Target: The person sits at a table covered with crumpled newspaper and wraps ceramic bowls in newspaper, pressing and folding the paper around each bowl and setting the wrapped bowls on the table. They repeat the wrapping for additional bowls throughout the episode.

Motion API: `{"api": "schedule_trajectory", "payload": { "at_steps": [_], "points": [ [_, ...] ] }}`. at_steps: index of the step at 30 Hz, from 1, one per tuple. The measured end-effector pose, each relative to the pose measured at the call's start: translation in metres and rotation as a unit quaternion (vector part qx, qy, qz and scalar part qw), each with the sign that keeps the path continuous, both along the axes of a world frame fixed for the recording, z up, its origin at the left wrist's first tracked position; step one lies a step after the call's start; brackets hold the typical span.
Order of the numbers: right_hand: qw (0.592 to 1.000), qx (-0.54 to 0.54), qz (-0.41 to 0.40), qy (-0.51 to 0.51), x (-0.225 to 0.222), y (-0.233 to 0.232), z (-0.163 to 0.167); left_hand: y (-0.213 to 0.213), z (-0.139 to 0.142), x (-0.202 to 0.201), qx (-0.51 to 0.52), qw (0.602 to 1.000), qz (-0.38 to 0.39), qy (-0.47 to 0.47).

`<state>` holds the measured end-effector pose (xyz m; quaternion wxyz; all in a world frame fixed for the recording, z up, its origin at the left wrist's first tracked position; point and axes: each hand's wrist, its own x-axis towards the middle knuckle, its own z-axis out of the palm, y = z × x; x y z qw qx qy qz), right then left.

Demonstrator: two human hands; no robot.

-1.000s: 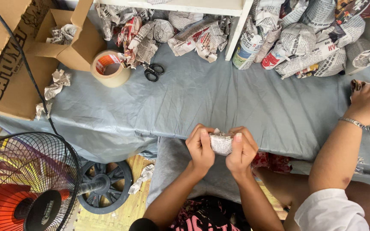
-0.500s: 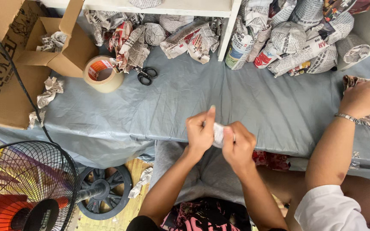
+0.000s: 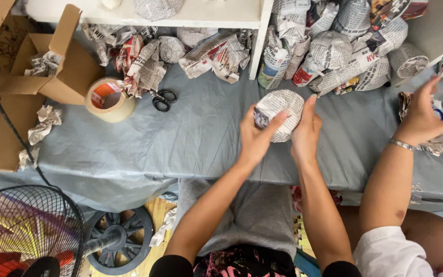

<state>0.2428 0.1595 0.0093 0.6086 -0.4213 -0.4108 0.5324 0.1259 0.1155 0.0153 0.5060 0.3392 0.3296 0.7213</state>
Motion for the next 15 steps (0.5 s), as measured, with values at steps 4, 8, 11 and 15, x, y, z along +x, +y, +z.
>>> {"api": "schedule_trajectory", "payload": {
  "at_steps": [4, 8, 11, 15],
  "points": [
    [0.989, -0.108, 0.101, -0.021, 0.023, -0.001, 0.016, 0.032, 0.005, -0.013, -0.027, 0.995, -0.08, -0.053],
    [0.988, -0.01, 0.145, 0.044, 0.048, 0.003, 0.03, 0.063, 0.016, -0.013, -0.044, 0.989, -0.128, -0.063],
    [0.992, 0.041, 0.076, 0.097, 0.058, 0.025, 0.036, 0.079, 0.016, -0.007, -0.016, 0.99, -0.136, -0.047],
    [0.992, 0.051, -0.008, 0.113, 0.077, 0.087, 0.051, 0.08, -0.005, -0.014, -0.008, 0.987, -0.153, 0.042]
  ]
}}
